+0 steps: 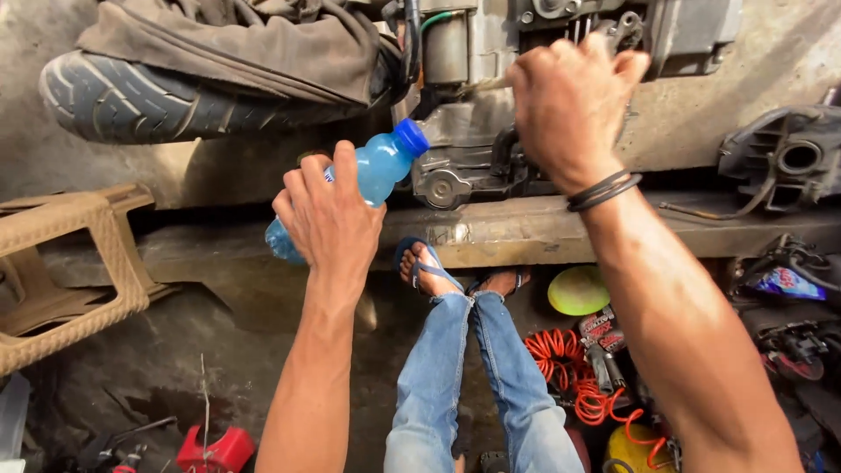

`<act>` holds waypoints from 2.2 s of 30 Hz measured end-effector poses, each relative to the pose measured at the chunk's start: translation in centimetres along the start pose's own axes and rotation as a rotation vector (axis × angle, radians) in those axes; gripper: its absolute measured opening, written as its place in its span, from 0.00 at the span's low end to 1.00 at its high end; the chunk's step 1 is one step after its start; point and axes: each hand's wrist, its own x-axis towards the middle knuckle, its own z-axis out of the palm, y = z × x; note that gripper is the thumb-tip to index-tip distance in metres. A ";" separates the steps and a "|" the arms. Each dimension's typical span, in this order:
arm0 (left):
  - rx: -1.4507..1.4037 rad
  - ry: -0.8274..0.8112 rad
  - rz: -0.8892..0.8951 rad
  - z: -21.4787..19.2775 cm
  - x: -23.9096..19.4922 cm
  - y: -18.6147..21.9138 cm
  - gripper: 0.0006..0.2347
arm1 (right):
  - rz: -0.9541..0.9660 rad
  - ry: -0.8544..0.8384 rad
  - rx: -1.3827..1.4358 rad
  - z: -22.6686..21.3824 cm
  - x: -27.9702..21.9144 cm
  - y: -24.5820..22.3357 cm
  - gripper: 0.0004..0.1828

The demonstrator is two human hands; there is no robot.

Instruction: The person pours a liquid from a blue plastic bottle onto a motorcycle engine and uses a wooden stick to scrub and clean various parts of the engine.

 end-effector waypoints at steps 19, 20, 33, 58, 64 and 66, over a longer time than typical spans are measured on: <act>-0.089 0.005 -0.044 1.6 0.1 -1.5 0.39 | -0.267 0.136 -0.047 0.1 0.3 -4.5 0.10; -0.099 0.000 -0.059 1.6 -0.1 -1.5 0.38 | -0.299 0.065 -0.070 0.3 0.5 -5.6 0.17; -0.095 0.031 -0.057 2.6 0.6 -2.5 0.31 | -0.308 0.161 -0.151 -2.0 0.8 -5.0 0.23; 0.158 0.212 0.120 -0.6 1.2 -1.7 0.22 | -0.153 -0.058 0.120 -0.3 -1.9 3.8 0.15; 0.116 0.204 0.123 -1.2 1.0 -1.0 0.24 | -0.205 -0.099 0.144 -1.2 -2.1 3.4 0.14; 0.066 0.195 0.114 -1.0 1.1 -0.6 0.24 | -0.094 0.097 0.049 -0.4 -1.5 4.0 0.12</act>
